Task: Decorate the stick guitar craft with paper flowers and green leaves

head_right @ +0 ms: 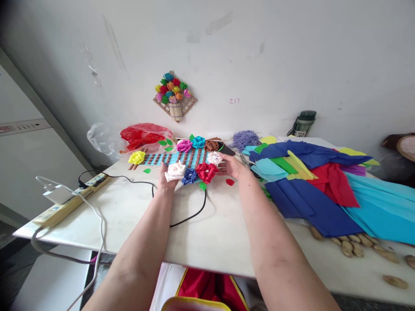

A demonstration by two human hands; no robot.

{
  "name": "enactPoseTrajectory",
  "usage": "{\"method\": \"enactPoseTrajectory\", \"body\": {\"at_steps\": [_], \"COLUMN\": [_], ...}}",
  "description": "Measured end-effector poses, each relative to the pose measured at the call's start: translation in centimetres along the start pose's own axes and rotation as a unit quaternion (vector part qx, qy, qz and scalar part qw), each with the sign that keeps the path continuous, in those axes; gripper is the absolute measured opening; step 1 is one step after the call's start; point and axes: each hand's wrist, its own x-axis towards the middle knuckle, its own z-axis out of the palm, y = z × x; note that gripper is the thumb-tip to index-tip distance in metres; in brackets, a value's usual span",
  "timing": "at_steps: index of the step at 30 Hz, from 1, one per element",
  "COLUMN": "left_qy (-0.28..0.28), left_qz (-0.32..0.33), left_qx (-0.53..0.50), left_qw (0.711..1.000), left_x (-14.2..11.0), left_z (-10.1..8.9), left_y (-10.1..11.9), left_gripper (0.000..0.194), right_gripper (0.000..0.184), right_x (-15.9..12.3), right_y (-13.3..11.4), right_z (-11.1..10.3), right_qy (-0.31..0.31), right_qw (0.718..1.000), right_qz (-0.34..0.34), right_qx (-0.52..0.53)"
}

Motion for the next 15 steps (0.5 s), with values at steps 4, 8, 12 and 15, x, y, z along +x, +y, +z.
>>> {"method": "enactPoseTrajectory", "body": {"at_steps": [4,8,12,15], "left_qy": [0.006,0.004,-0.031,-0.034], "left_qz": [0.007,-0.005,-0.007,0.002], "left_qx": [-0.006,0.017,0.048,0.057], "left_qw": [1.000,1.000,0.998,0.998], "left_x": [0.2,0.0,0.0,0.1], "left_z": [-0.1,0.3,0.3,0.2], "left_y": [-0.1,-0.2,-0.1,-0.1], "left_gripper": [0.053,0.058,0.059,0.057], "right_gripper": [0.026,0.022,0.020,0.027], "right_x": [0.2,0.0,0.3,0.8], "right_y": [1.3,1.8,2.4,2.9], "right_z": [0.6,1.4,1.8,1.8], "right_qy": [-0.070,-0.048,-0.005,-0.001], "right_qw": [0.995,0.993,0.994,0.993], "right_qz": [-0.016,-0.033,-0.040,-0.046], "right_qx": [0.068,0.106,0.101,0.113]}}
